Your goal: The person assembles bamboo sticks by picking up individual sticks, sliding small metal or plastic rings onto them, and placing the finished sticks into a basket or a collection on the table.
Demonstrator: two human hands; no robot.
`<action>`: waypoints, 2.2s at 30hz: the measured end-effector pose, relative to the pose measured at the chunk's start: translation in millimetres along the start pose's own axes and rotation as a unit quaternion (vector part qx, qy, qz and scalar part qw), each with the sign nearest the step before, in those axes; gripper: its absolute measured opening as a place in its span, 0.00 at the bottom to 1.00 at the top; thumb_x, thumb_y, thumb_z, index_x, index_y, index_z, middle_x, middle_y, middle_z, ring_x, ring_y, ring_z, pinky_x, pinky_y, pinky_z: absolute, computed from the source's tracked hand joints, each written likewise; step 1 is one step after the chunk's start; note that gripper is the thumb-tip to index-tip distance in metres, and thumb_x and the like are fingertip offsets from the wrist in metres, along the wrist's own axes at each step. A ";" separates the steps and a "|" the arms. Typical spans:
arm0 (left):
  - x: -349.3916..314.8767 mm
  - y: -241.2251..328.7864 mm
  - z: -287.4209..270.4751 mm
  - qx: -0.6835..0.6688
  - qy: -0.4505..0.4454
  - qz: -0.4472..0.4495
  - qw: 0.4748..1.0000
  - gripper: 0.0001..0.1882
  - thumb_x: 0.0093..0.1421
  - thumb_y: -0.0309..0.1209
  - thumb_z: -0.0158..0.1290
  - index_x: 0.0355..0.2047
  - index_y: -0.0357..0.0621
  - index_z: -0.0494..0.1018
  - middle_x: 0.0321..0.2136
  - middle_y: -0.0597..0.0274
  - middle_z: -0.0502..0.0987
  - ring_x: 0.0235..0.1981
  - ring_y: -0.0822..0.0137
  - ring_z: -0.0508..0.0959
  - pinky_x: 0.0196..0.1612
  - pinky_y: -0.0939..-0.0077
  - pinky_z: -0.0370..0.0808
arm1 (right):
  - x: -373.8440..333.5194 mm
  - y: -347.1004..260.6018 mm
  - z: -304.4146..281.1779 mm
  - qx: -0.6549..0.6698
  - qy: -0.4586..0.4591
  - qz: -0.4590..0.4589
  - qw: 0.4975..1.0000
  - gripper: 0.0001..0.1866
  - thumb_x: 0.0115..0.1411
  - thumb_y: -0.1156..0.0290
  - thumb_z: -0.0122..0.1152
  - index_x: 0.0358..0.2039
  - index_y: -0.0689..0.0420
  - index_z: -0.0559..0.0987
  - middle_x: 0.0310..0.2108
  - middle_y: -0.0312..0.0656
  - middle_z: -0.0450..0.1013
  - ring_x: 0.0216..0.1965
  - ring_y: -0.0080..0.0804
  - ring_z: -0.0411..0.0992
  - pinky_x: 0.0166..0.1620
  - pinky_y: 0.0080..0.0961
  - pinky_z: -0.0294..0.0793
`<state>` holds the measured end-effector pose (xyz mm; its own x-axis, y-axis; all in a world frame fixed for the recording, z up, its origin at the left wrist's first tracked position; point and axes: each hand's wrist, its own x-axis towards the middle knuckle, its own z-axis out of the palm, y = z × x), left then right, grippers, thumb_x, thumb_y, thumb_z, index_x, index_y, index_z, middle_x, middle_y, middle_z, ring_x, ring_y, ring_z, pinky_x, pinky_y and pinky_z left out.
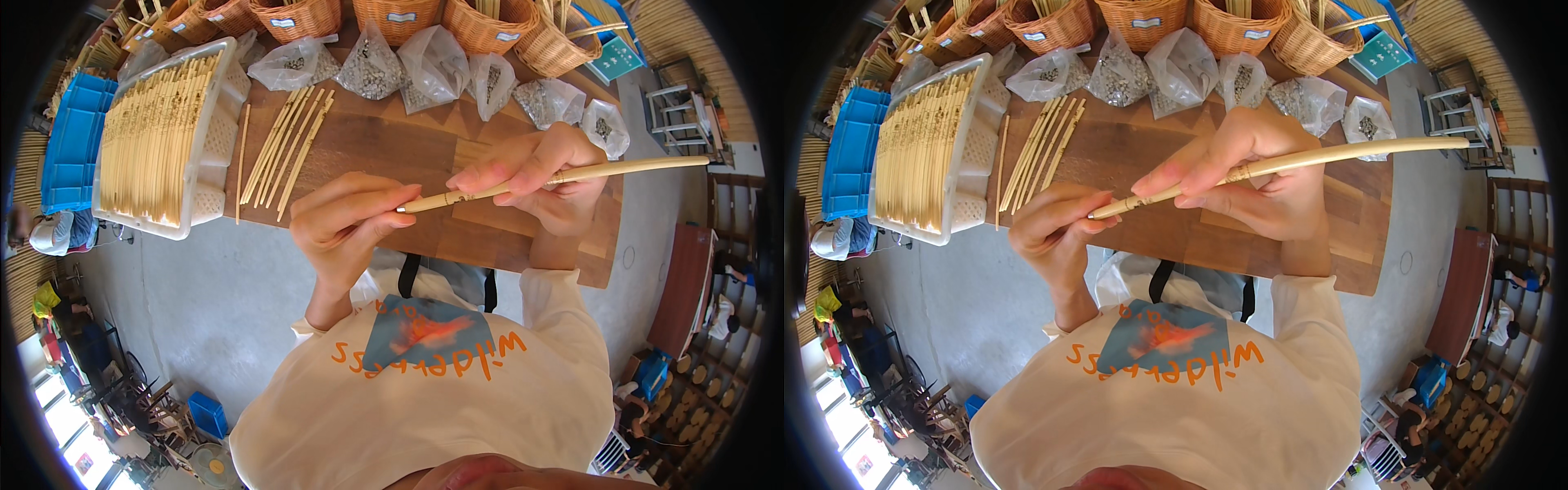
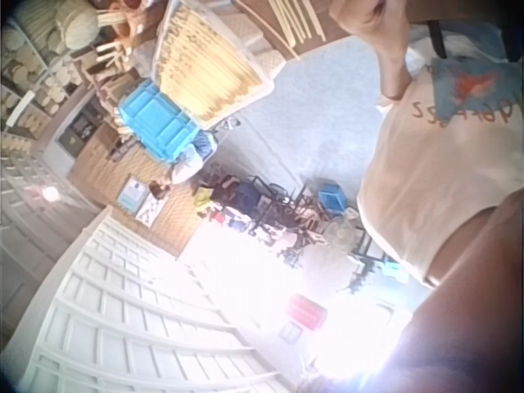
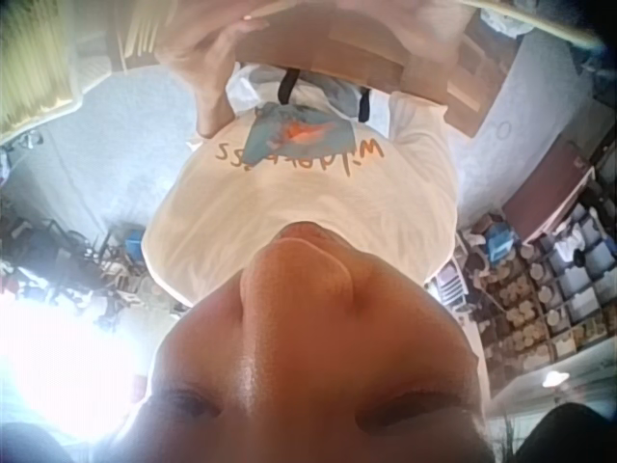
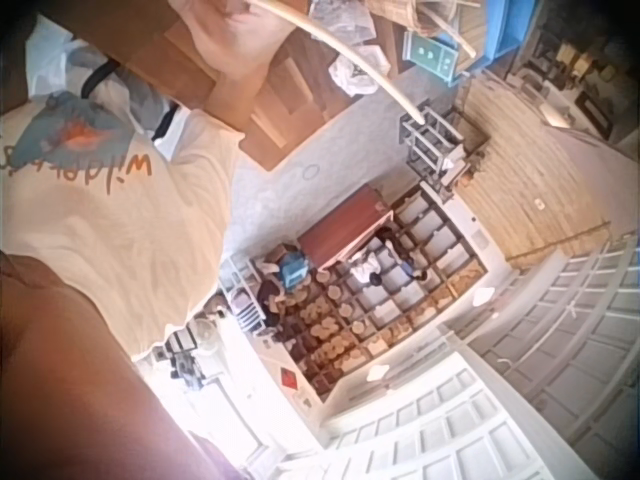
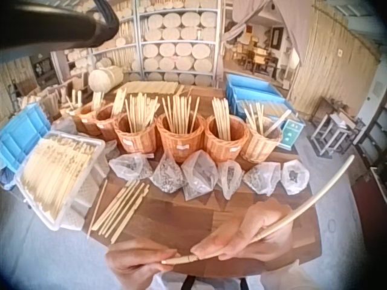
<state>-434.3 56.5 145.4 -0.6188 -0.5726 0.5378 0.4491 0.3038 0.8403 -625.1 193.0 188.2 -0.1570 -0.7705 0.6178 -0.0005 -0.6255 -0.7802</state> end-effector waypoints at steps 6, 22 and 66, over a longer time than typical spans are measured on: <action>4.8 10.5 -5.3 0.150 -0.039 0.087 0.984 0.15 0.44 0.26 0.70 0.34 0.34 0.84 0.26 0.57 0.82 0.22 0.67 0.79 0.23 0.79 0.72 | -0.4 -4.1 1.5 -0.038 0.010 0.020 0.999 0.14 0.53 0.93 0.65 0.36 0.65 0.75 0.37 0.61 0.80 0.41 0.56 0.82 0.43 0.43 0.86; 4.5 26.6 -1.5 0.213 -0.130 0.027 0.968 0.11 0.48 0.25 0.68 0.29 0.33 0.78 0.25 0.55 0.79 0.22 0.61 0.77 0.23 0.72 0.71 | -1.5 -11.5 -7.6 -0.041 -0.020 0.120 0.992 0.13 0.54 0.94 0.62 0.35 0.63 0.73 0.37 0.68 0.78 0.41 0.58 0.82 0.42 0.46 0.86; -13.4 -168.7 -87.3 0.529 0.148 -0.083 0.832 0.06 0.62 0.25 0.59 0.38 0.36 0.81 0.33 0.51 0.79 0.34 0.53 0.80 0.38 0.60 0.76 | 23.5 259.5 47.5 -0.581 -0.083 0.097 0.804 0.06 0.52 0.78 0.59 0.32 0.61 0.79 0.33 0.46 0.75 0.36 0.46 0.78 0.36 0.39 0.79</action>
<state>-445.5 -53.6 -9.6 -0.3600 -0.7886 0.4985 -0.5413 0.6118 0.5768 -582.1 6.7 5.0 -0.1317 -0.9053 0.4038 -0.9291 -0.0293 -0.3687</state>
